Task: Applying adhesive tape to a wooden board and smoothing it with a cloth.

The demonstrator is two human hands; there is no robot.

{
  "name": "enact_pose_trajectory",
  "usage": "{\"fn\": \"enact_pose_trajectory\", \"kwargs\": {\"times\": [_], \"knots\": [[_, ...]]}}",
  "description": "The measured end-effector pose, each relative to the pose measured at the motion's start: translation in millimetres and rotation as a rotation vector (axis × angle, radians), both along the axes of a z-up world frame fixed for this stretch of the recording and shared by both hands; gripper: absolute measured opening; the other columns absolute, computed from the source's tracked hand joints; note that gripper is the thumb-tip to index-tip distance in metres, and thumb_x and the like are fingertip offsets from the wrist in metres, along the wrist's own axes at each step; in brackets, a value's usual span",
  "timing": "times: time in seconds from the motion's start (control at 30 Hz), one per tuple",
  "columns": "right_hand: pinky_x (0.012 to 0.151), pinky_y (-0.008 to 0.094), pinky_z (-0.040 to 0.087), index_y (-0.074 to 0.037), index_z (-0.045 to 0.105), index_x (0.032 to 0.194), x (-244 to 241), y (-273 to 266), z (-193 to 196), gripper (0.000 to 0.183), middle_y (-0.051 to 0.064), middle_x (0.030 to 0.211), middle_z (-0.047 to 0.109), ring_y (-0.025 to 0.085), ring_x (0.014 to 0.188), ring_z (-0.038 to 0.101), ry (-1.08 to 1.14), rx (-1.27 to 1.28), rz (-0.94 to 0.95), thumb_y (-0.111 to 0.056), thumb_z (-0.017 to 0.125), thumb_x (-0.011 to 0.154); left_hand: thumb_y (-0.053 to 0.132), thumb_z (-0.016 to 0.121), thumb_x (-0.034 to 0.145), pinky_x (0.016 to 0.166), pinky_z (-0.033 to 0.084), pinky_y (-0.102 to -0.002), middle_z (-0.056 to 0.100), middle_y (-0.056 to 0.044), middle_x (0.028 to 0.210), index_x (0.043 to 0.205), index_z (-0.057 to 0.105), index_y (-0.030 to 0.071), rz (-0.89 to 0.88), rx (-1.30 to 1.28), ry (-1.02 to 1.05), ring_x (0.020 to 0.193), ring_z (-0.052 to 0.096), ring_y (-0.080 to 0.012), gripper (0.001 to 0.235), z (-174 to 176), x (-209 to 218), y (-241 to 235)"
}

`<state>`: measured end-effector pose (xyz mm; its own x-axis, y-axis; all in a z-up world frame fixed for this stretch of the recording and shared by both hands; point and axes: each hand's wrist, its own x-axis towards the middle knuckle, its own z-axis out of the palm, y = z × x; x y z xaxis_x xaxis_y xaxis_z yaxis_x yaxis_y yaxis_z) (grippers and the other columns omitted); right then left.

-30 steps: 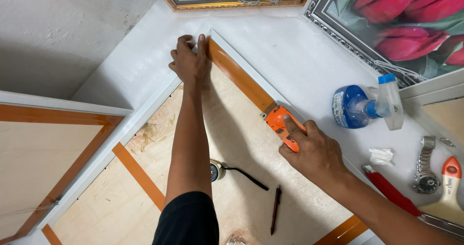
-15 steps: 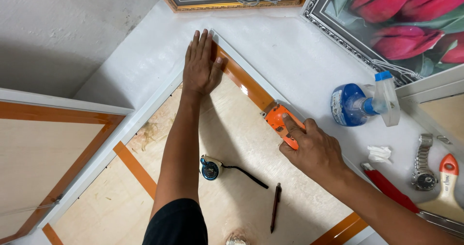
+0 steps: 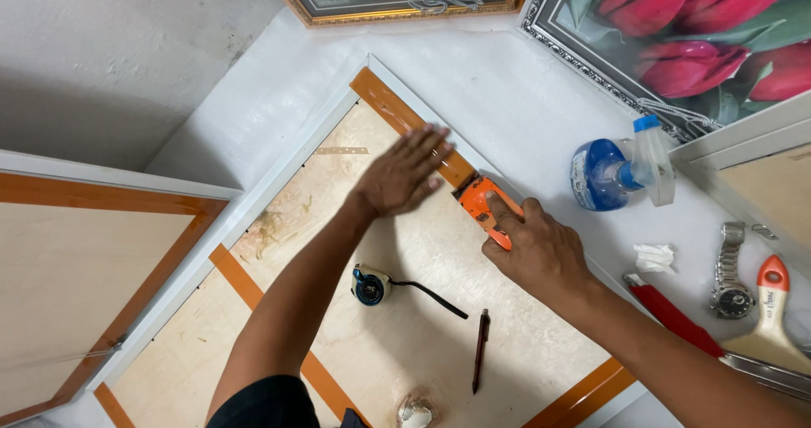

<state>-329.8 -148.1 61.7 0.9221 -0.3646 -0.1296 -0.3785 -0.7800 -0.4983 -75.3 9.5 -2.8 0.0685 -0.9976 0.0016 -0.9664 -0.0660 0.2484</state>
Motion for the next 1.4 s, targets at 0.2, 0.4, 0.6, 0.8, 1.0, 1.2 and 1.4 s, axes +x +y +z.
{"fn": "enact_pose_trajectory", "kwargs": {"times": [0.2,0.4,0.6,0.8,1.0,1.2,1.4], "knots": [[0.058,0.055,0.059,-0.024,0.059,0.143,-0.3,2.2,0.8,0.062,0.007,0.088,0.051,0.035,0.075,0.07,0.072,0.046,-0.017,-0.035,0.063,0.082,0.068,0.032,0.099,0.128,0.02,-0.045,0.026,-0.014,0.168,0.163,0.022,0.01,-0.097,0.023,0.047,0.156,0.024,-0.0313,0.087,15.7,-40.3,-2.4],[0.063,0.052,0.057,-0.012,0.057,0.141,23.6,3.4,13.0,0.059,0.015,0.098,0.052,0.04,0.089,0.064,0.203,0.09,0.049,-0.034,0.063,0.086,0.087,0.045,0.083,0.126,0.023,-0.043,0.033,-0.012,0.165,0.16,0.029,0.009,-0.059,0.027,0.008,0.154,0.029,-0.0299,0.112,28.6,-47.8,-9.0],[0.069,0.052,0.058,-0.018,0.051,0.147,19.0,-7.9,27.1,0.054,0.017,0.097,0.055,0.041,0.078,0.07,0.269,0.205,0.122,-0.026,0.056,0.094,0.09,0.044,0.081,0.126,0.023,-0.041,0.032,-0.01,0.166,0.162,0.028,0.01,-0.049,0.061,-0.003,0.153,0.03,-0.028,0.115,30.1,-49.6,-12.0],[0.058,0.048,0.056,-0.027,0.041,0.156,-76.9,-19.7,52.2,0.066,0.013,0.08,0.052,0.039,0.062,0.066,0.109,0.171,0.032,-0.025,0.058,0.092,0.09,0.045,0.076,0.128,0.02,-0.04,0.031,-0.009,0.167,0.162,0.027,0.008,-0.02,0.086,-0.016,0.154,0.029,-0.0273,0.12,19.5,-51.3,-10.3],[0.048,0.025,0.051,-0.031,0.062,0.141,-248.6,-21.3,44.2,0.056,0.0,0.072,0.045,0.016,0.049,0.052,-0.113,-0.222,-0.005,-0.034,0.064,0.085,0.091,0.044,0.078,0.127,0.019,-0.04,0.033,-0.01,0.166,0.161,0.029,0.007,-0.029,0.073,-0.026,0.154,0.029,-0.028,0.119,18.5,-53.5,-10.7],[0.042,0.028,0.038,-0.016,0.067,0.133,-316.1,-34.9,81.7,0.062,0.002,0.079,0.05,0.014,0.051,0.041,-0.073,-0.102,-0.012,-0.015,0.078,0.072,0.077,0.034,0.093,0.127,0.025,-0.047,0.034,-0.025,0.162,0.156,0.032,-0.005,-0.082,0.006,0.061,0.153,0.032,-0.037,0.103,39.9,-61.2,-20.5],[0.055,0.031,0.048,-0.012,0.062,0.082,-350.4,-56.6,96.2,0.018,0.007,0.142,0.062,0.023,0.067,0.053,-0.143,-0.226,0.322,-0.004,0.075,0.071,0.077,0.034,0.092,0.127,0.024,-0.048,0.031,-0.025,0.164,0.157,0.029,-0.005,-0.087,0.025,0.037,0.154,0.029,-0.0377,0.105,34.2,-59.8,-18.3]]}}
